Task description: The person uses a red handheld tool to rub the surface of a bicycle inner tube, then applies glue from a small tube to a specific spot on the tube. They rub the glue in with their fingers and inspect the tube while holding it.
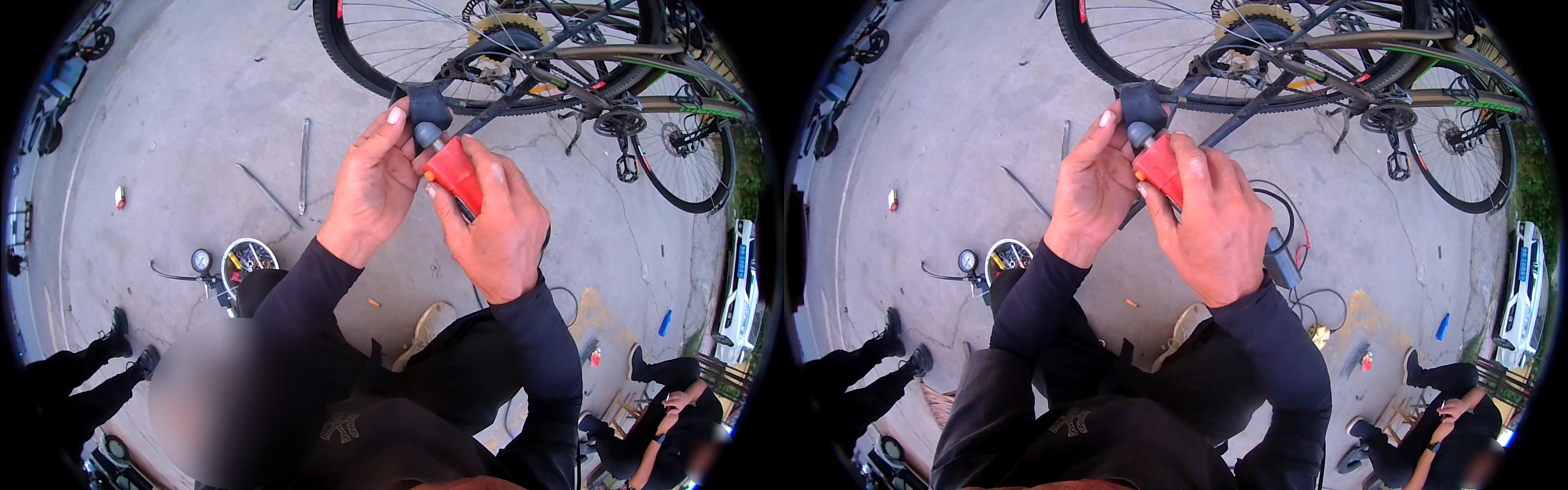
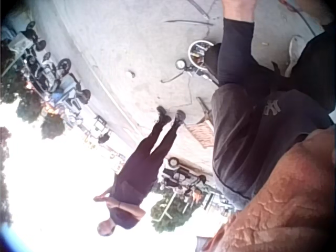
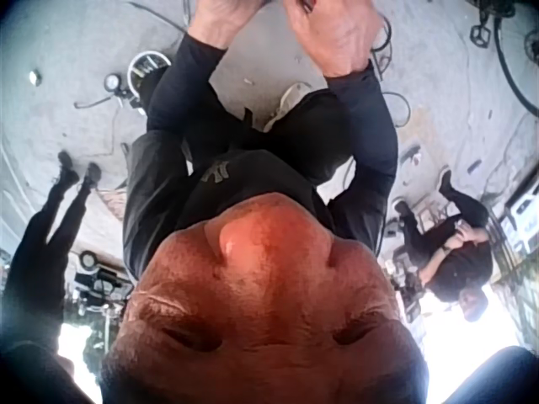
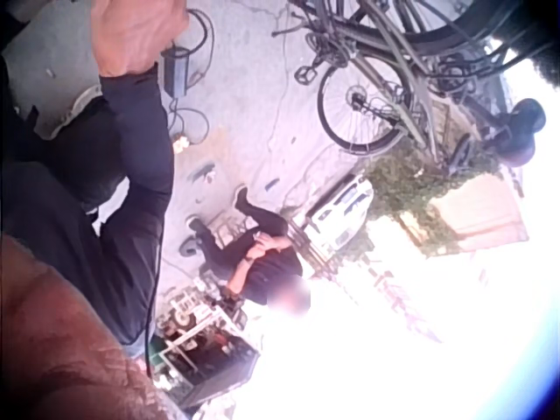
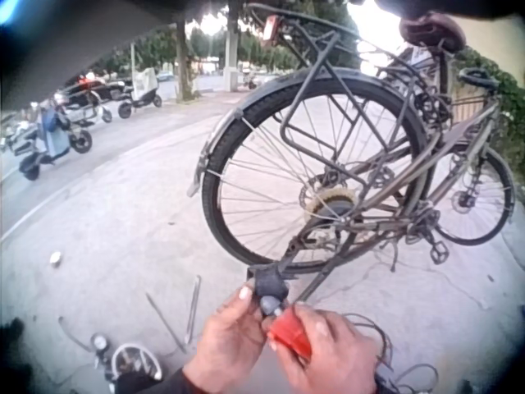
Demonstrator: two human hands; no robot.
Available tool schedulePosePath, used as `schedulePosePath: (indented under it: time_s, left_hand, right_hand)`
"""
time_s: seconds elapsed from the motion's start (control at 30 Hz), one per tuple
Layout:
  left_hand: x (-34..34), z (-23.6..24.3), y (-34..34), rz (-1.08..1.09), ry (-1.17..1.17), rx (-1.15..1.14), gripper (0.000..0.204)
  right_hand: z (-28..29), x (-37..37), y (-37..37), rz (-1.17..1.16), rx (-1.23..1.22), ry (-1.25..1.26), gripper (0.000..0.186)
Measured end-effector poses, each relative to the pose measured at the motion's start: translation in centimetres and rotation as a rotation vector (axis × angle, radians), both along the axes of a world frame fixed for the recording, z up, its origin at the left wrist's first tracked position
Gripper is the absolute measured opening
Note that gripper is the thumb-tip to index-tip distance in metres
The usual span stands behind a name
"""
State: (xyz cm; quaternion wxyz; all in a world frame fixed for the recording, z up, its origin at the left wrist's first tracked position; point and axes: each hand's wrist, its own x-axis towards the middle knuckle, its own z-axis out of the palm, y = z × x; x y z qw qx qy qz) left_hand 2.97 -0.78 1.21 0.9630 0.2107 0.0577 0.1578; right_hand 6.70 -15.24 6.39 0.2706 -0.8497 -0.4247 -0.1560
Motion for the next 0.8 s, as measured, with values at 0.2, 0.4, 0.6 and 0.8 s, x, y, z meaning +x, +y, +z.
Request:
schedulePosePath:
  time_s: [0.2, 0.4, 0.6, 0.8]
  left_hand:
    - [-0.4, 0.0, 0.3, -0.036, 0.021, 0.097, 0.045]
    - [-0.8, -0.4, 0.1, -0.044, 0.017, 0.084, 0.047]
    - [-0.7, 0.2, 0.7, -0.025, -0.006, 0.065, 0.047]
    - [-0.7, 0.2, 0.2, -0.038, -0.001, 0.053, 0.045]
  right_hand:
    - [0.3, 0.1, 0.4, -0.005, 0.029, 0.017, 0.059]
    - [0.2, 0.5, 1.2, -0.039, 0.098, -0.03, 0.057]
    - [0.4, 0.1, 0.5, -0.033, 0.034, 0.009, 0.058]
    - [0.1, 0.3, 0.4, 0.003, 0.04, -0.024, 0.058]
